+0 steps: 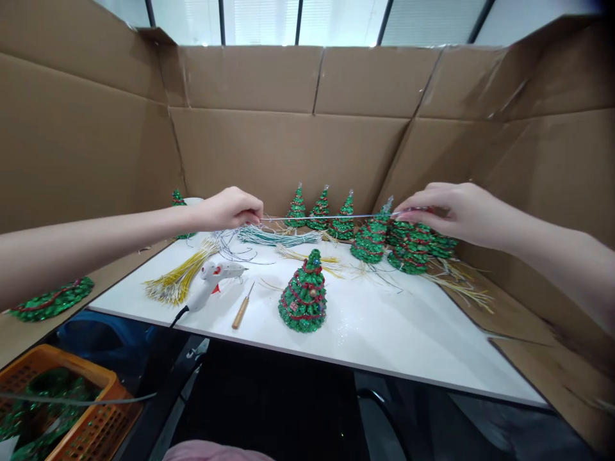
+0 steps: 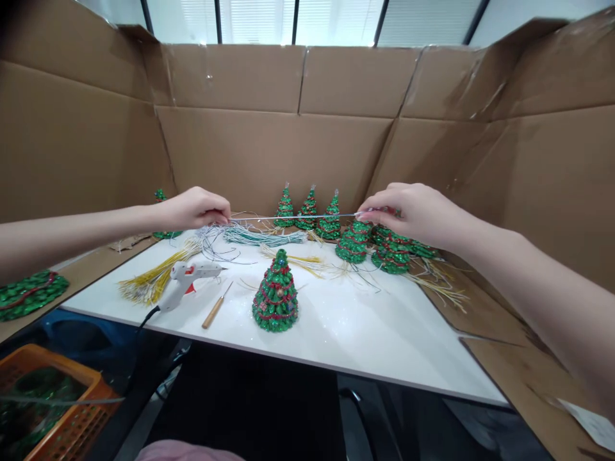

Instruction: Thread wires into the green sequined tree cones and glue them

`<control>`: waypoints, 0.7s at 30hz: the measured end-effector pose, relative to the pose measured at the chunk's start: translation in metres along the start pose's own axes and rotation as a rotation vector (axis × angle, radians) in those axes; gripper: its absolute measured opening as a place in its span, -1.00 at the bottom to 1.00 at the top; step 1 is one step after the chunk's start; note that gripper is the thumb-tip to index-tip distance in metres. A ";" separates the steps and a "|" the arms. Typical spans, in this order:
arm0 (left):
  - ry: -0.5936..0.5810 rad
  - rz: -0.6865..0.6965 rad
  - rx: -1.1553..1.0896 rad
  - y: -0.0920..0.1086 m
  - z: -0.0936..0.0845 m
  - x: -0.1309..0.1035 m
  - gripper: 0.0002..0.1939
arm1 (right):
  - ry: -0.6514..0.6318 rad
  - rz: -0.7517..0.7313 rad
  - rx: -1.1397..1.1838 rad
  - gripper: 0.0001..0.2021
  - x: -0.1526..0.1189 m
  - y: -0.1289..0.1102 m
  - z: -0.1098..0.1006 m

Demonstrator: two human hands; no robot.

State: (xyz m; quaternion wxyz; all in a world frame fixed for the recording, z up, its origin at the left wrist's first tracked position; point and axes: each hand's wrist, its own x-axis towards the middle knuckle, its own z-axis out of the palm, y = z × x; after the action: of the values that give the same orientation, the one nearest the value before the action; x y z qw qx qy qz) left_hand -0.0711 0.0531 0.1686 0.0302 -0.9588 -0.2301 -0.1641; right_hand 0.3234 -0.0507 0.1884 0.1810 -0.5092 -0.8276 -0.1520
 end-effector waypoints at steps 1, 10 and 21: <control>0.000 -0.005 -0.026 0.000 0.003 0.001 -0.83 | -0.011 0.012 0.005 -0.58 -0.003 0.004 -0.001; -0.098 -0.049 -0.118 0.006 0.022 0.016 -0.86 | -0.039 0.090 -0.023 -0.45 -0.022 0.025 -0.017; -0.151 0.025 -0.962 0.051 0.021 0.035 -0.93 | 0.122 0.389 0.253 -0.67 -0.020 0.048 -0.016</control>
State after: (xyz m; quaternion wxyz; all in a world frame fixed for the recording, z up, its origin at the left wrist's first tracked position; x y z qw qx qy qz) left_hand -0.0124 0.0249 0.1612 -0.4310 -0.8760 -0.1181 -0.1815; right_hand 0.3776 -0.0525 0.1964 0.3187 -0.6221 -0.7140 -0.0397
